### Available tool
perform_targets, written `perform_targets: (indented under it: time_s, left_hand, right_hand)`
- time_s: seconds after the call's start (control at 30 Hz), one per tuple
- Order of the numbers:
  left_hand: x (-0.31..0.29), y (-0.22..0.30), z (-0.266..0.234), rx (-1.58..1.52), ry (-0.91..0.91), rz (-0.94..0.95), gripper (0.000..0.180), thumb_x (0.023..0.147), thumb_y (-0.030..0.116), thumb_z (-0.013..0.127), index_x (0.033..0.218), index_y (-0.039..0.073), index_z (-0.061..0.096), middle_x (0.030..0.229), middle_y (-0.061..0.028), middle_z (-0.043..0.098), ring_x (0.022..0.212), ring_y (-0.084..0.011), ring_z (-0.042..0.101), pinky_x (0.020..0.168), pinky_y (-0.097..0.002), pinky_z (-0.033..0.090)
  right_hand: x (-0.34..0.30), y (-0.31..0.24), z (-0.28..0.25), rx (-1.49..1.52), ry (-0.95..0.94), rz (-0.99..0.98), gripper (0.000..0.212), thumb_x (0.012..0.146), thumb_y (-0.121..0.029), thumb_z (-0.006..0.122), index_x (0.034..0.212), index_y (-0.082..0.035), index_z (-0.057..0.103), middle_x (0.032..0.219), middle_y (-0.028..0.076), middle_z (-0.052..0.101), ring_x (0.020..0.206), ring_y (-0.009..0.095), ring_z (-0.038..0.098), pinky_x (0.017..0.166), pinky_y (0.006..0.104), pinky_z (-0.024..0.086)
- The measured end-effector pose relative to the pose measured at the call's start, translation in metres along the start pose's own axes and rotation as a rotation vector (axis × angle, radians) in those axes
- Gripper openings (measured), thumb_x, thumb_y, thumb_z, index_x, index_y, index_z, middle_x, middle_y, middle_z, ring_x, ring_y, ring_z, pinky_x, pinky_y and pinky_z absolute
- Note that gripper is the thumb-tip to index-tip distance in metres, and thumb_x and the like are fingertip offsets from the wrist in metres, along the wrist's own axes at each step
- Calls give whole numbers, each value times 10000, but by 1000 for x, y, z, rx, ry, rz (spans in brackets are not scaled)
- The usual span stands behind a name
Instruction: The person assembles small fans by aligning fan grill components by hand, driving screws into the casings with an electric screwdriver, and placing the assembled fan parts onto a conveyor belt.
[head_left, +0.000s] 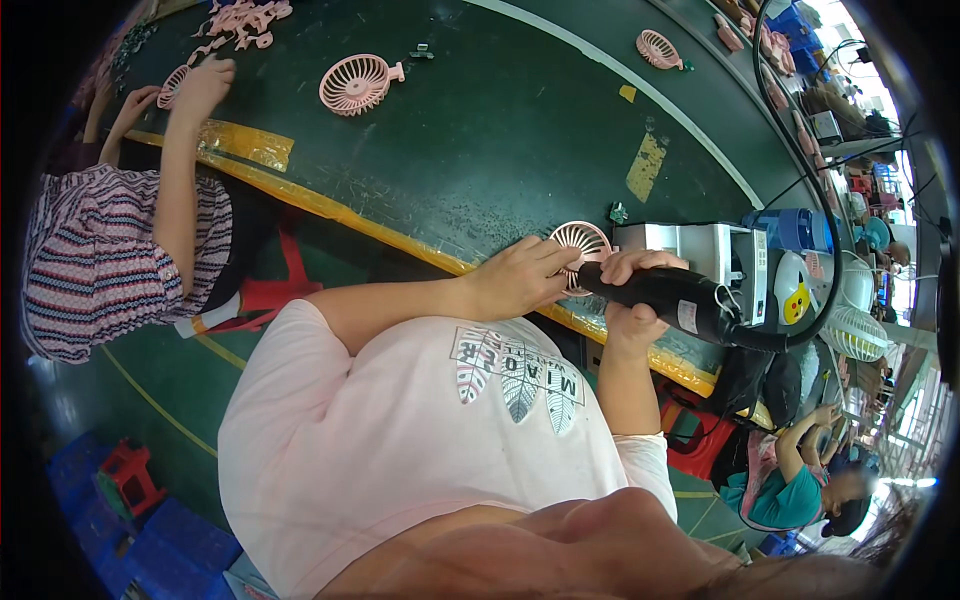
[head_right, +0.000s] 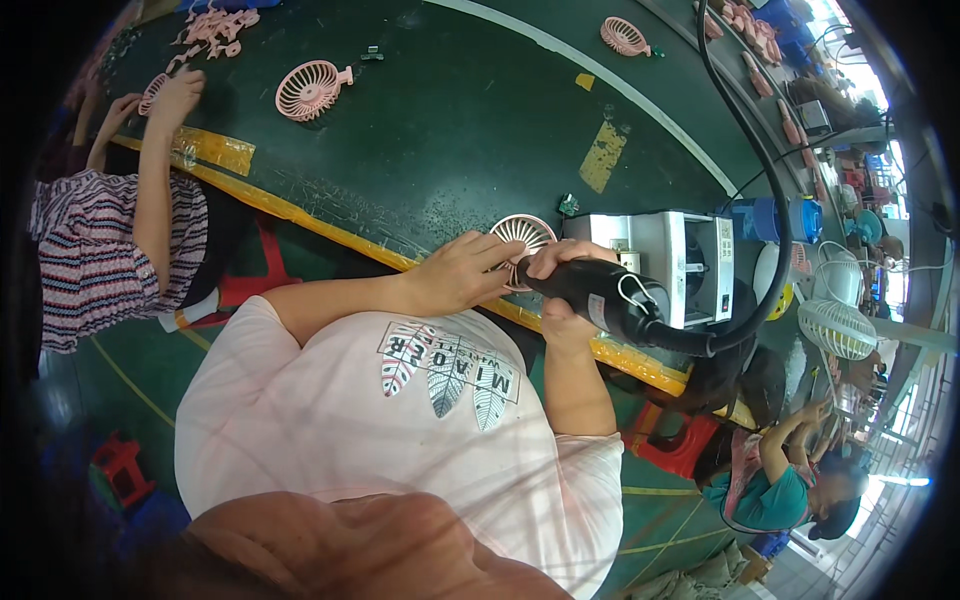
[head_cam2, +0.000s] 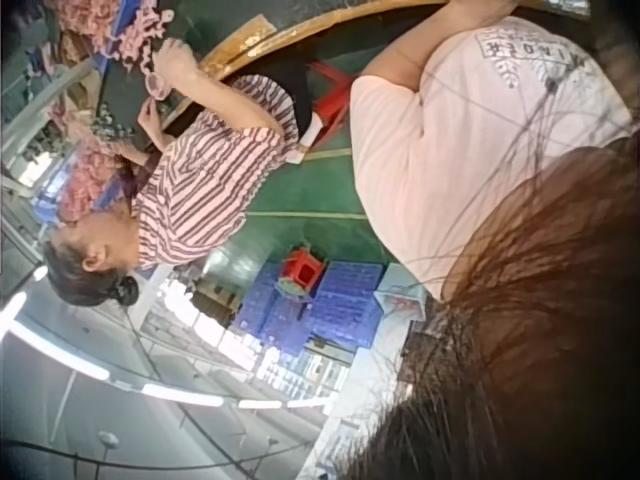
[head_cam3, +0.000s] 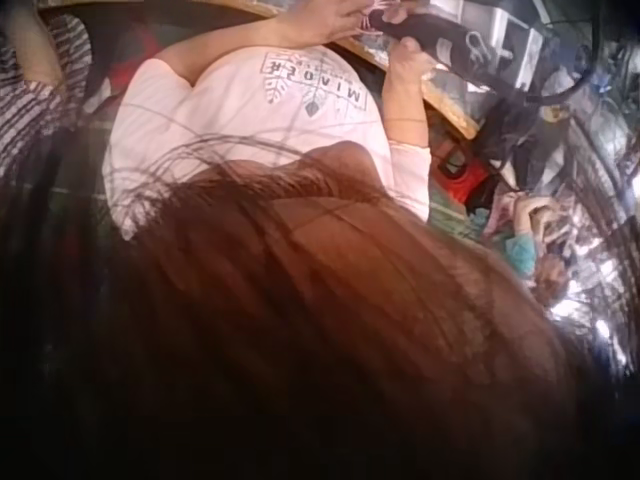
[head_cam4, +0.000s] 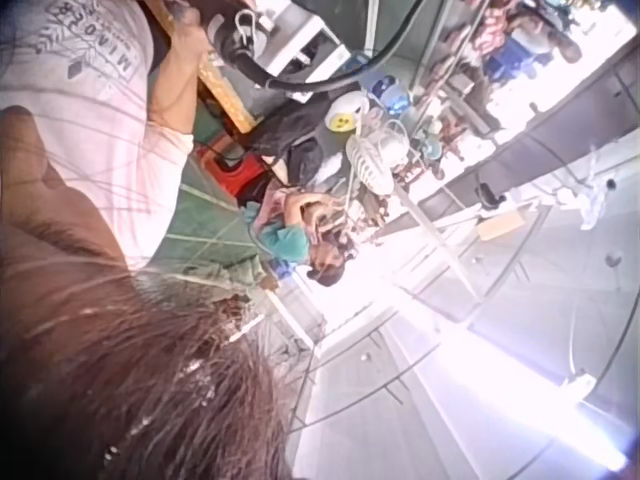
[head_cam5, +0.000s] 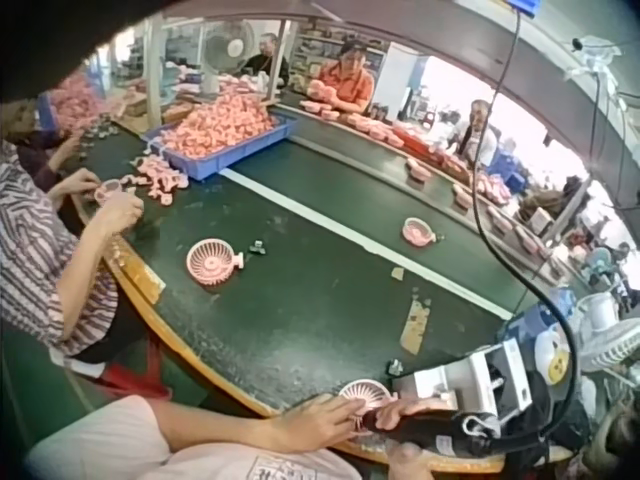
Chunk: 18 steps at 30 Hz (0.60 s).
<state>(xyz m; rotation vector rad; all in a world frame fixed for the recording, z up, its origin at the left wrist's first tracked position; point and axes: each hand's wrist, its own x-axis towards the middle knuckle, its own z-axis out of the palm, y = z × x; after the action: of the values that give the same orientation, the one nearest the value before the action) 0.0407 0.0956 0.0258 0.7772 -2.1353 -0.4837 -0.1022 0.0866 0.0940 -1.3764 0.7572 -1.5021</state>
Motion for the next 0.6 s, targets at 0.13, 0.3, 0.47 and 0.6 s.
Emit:
perform_targets:
  time_s: [0.13,0.3,0.47,0.6]
  left_hand:
    - [-1,0,2,28,0,25,145,691,150,626,732,21,575,973,-82,513,922,-200,495,726,-319,387]
    - [-5,-1,4,64,-21,69,149,689,119,606,774,9,553,1016,-108,505,922,-216,495,734,-329,390]
    - [-9,-2,7,109,-37,89,128,678,96,581,763,6,546,1000,-115,513,922,-224,499,734,-322,395]
    - [-15,-6,14,120,-28,158,113,664,75,590,744,19,534,1009,-111,525,876,-217,512,711,-323,398]
  right_hand:
    - [-2,1,-8,-7,-1,-35,669,656,-531,674,993,-13,419,647,86,499,577,210,499,586,339,439]
    - [5,-33,-42,-86,96,-98,714,658,-614,615,1055,-47,440,647,52,480,573,180,475,566,312,411]
    - [13,-56,-57,-76,164,-279,659,674,-553,646,1013,-25,443,673,80,511,600,200,522,607,327,448]
    - [9,-52,-60,-140,179,-239,614,664,-552,655,992,-63,482,697,60,512,651,183,502,636,311,410]
